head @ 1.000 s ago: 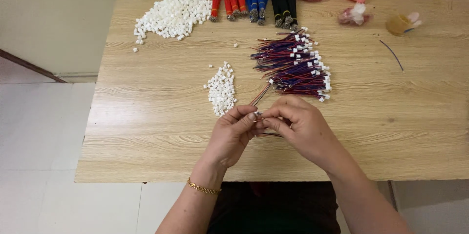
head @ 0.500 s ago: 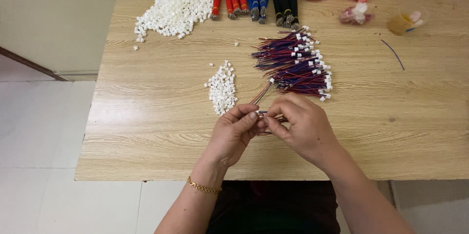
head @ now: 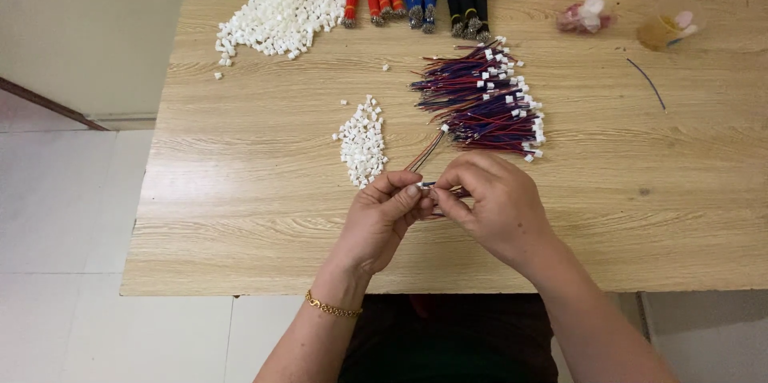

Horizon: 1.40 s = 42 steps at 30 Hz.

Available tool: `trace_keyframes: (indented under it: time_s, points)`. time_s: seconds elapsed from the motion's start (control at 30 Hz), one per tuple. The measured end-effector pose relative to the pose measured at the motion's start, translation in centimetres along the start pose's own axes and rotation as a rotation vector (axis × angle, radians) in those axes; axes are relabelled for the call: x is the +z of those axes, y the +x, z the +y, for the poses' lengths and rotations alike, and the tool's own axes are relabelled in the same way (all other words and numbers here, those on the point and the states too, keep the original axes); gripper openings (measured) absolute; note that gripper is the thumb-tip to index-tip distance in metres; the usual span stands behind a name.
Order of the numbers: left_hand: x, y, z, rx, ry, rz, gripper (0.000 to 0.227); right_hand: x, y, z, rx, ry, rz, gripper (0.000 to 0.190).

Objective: Attaching small white plastic connectors to the ends of colored wires to assemble wire harnesses

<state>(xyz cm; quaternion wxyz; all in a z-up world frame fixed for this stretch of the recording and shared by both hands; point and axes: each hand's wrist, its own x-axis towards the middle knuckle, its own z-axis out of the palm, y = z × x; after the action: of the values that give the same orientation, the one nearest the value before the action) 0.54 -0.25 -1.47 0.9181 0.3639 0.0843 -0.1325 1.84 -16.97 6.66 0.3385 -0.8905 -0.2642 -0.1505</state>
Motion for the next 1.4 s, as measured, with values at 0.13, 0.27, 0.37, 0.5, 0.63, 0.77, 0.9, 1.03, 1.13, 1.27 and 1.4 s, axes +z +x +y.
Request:
trace_keyframes:
  time_s: [0.13,0.27,0.37,0.5,0.63,0.77,0.9,1.03,1.13,1.27,1.4]
  points:
    - [-0.4,0.2,-0.6,0.014,0.017,-0.001,0.015,0.1,0.1,0.1,0.002,0.000,-0.012,0.011]
    - [-0.6,0.3,-0.8,0.053,0.066,0.016,0.014,0.4,-0.1,0.5,-0.031,-0.097,0.002,0.011]
    - [-0.6,0.4,-0.9,0.087,0.108,0.027,0.013,0.5,-0.2,0.7,-0.043,-0.110,-0.007,0.010]
    - [-0.6,0.5,-0.7,0.131,0.249,0.036,0.012,0.6,-0.2,0.5,-0.041,-0.120,-0.029,0.010]
    - [-0.9,0.8,-1.0,0.135,0.267,0.065,0.015,1.9,-0.8,1.2,-0.045,-0.166,0.056,0.008]
    - [-1.3,0.8,-1.3,0.123,0.301,0.095,0.015,3.2,-1.4,2.1,-0.013,-0.162,0.036,0.005]
    - [-2.5,2.0,-1.3,0.087,0.522,0.060,0.017,4.9,-2.3,3.6,0.073,-0.077,-0.014,0.005]
    - [0.1,4.1,2.6,0.280,1.324,0.108,0.024,7.5,-4.3,7.4,0.152,-0.130,-0.093,0.009]
    - [-1.6,8.8,0.2,0.568,1.648,0.141,0.023,7.8,-4.4,8.0,0.174,-0.159,-0.186,0.009]
    - [-0.2,10.7,-1.1,0.453,2.035,0.142,0.040,7.5,-3.8,8.1,0.112,-0.165,-0.207,0.016]
    - [1.0,10.9,-1.2,0.470,2.118,0.206,0.032,7.7,-4.1,9.6,0.096,-0.169,-0.167,0.016]
